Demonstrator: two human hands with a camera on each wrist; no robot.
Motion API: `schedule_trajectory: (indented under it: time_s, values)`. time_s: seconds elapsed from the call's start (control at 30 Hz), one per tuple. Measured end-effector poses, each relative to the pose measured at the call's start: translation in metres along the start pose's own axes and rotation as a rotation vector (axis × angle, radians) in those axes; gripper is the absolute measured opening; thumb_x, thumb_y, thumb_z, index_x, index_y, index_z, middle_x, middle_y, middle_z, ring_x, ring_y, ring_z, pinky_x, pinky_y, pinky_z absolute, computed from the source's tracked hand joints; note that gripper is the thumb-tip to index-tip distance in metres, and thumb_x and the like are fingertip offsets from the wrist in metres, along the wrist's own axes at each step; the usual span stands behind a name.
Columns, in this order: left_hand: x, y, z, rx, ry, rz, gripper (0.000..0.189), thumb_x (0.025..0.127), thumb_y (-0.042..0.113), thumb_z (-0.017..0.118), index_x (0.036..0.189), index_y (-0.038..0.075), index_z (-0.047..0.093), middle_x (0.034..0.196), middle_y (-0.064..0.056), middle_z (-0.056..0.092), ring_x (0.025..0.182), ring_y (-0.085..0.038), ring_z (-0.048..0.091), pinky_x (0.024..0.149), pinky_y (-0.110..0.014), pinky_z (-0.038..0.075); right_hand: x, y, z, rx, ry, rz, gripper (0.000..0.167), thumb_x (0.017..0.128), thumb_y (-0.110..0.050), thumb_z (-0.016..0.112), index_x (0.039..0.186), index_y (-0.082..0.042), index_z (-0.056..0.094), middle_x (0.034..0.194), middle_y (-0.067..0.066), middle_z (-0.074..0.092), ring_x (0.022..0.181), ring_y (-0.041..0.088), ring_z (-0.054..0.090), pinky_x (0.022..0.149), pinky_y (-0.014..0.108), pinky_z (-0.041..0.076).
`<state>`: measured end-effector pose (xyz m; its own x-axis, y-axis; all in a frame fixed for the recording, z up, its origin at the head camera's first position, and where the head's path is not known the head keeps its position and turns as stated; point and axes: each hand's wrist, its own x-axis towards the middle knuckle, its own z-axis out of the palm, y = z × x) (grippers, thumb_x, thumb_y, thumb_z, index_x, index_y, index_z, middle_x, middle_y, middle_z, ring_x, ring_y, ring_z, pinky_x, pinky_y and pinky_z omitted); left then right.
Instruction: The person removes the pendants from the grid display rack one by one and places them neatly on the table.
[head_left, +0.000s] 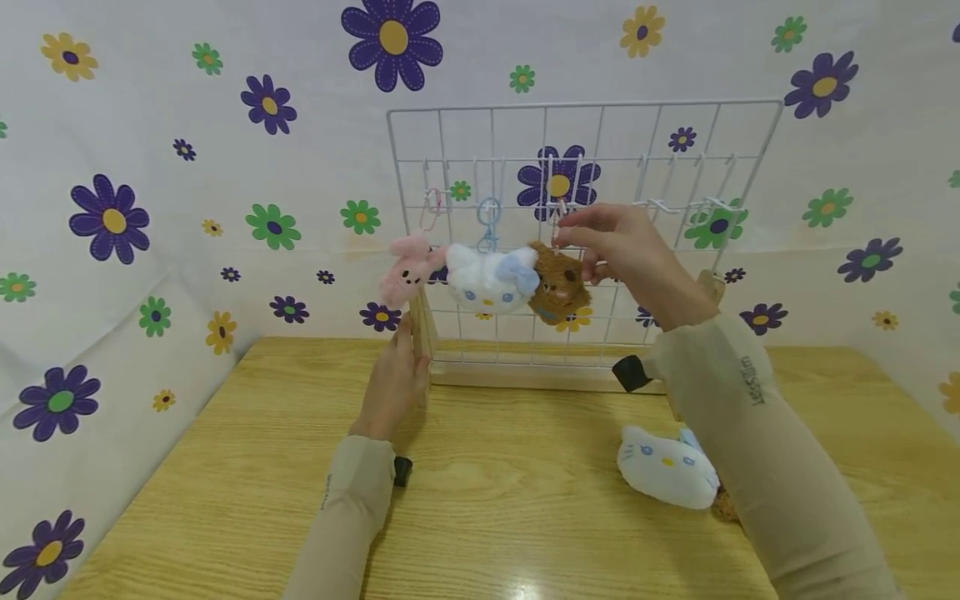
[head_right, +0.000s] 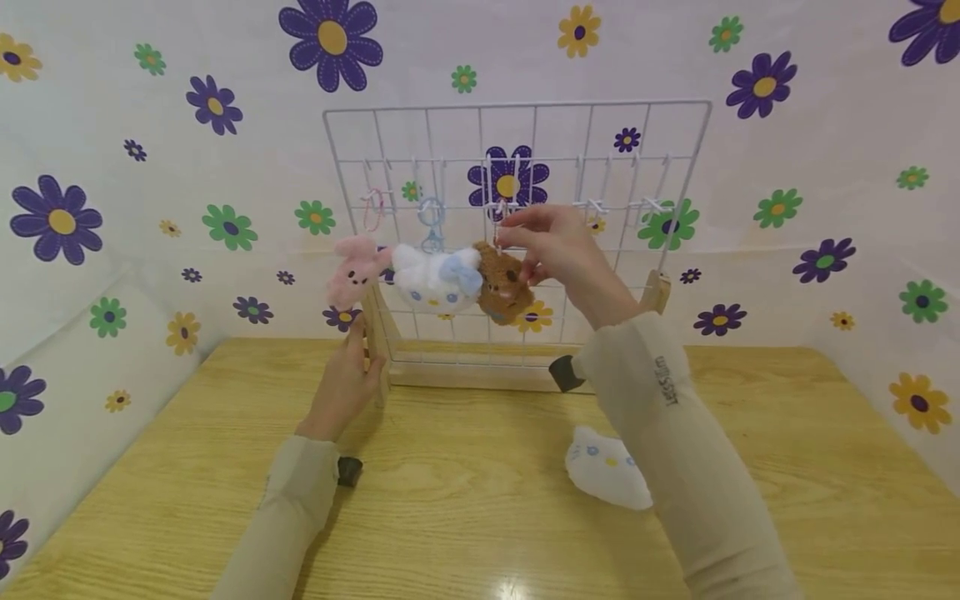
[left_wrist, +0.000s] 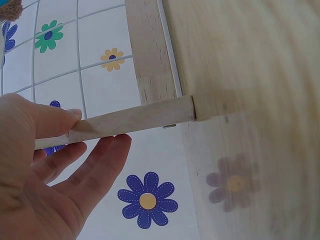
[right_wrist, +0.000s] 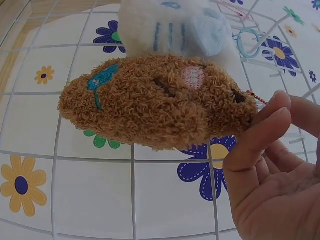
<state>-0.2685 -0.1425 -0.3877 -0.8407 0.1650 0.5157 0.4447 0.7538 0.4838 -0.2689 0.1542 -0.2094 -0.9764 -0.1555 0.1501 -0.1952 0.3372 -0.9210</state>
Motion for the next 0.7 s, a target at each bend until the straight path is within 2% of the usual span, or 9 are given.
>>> schedule_trajectory:
  time_s: [0.2, 0.33, 0.57, 0.7]
  values:
    - [-0.0009, -0.0012, 0.0005, -0.003, 0.005, 0.01, 0.062, 0.096, -0.006, 0.063, 0.147, -0.006, 0.028, 0.128, -0.036, 0.056, 0.105, -0.049, 0.064, 0.087, -0.057, 0.057, 0.0028, -0.0025, 0.0048, -0.006, 0.022, 0.011, 0.035, 0.102, -0.02, 0.063, 0.128, 0.003, 0.063, 0.12, 0.01, 0.063, 0.058, 0.01, 0.049, 0.056, 0.021, 0.048]
    - [-0.0002, -0.0019, 0.001, 0.011, -0.003, -0.005, 0.062, 0.097, -0.005, 0.063, 0.147, -0.008, 0.028, 0.135, -0.038, 0.052, 0.109, -0.051, 0.063, 0.089, -0.058, 0.056, 0.0029, -0.0047, 0.0069, 0.007, 0.048, 0.029, 0.032, 0.101, -0.019, 0.065, 0.124, 0.004, 0.066, 0.117, 0.008, 0.064, 0.059, 0.009, 0.047, 0.056, 0.021, 0.045]
    - [-0.0005, -0.0008, -0.0002, 0.007, -0.007, -0.007, 0.057, 0.096, -0.006, 0.063, 0.142, -0.008, 0.03, 0.139, -0.041, 0.047, 0.111, -0.053, 0.061, 0.089, -0.058, 0.056, 0.0017, -0.0039, 0.0091, 0.075, 0.057, 0.001, 0.026, 0.101, -0.016, 0.064, 0.113, 0.007, 0.067, 0.093, 0.004, 0.067, 0.061, 0.011, 0.051, 0.059, 0.02, 0.051]
    - [0.0003, -0.0004, -0.0001, -0.002, -0.006, -0.01, 0.062, 0.096, -0.007, 0.063, 0.146, -0.009, 0.028, 0.14, -0.039, 0.047, 0.112, -0.053, 0.06, 0.091, -0.058, 0.055, -0.0004, -0.0025, 0.0082, 0.097, 0.057, -0.029, 0.023, 0.103, -0.015, 0.062, 0.111, 0.006, 0.067, 0.089, 0.005, 0.068, 0.066, 0.013, 0.055, 0.064, 0.021, 0.056]
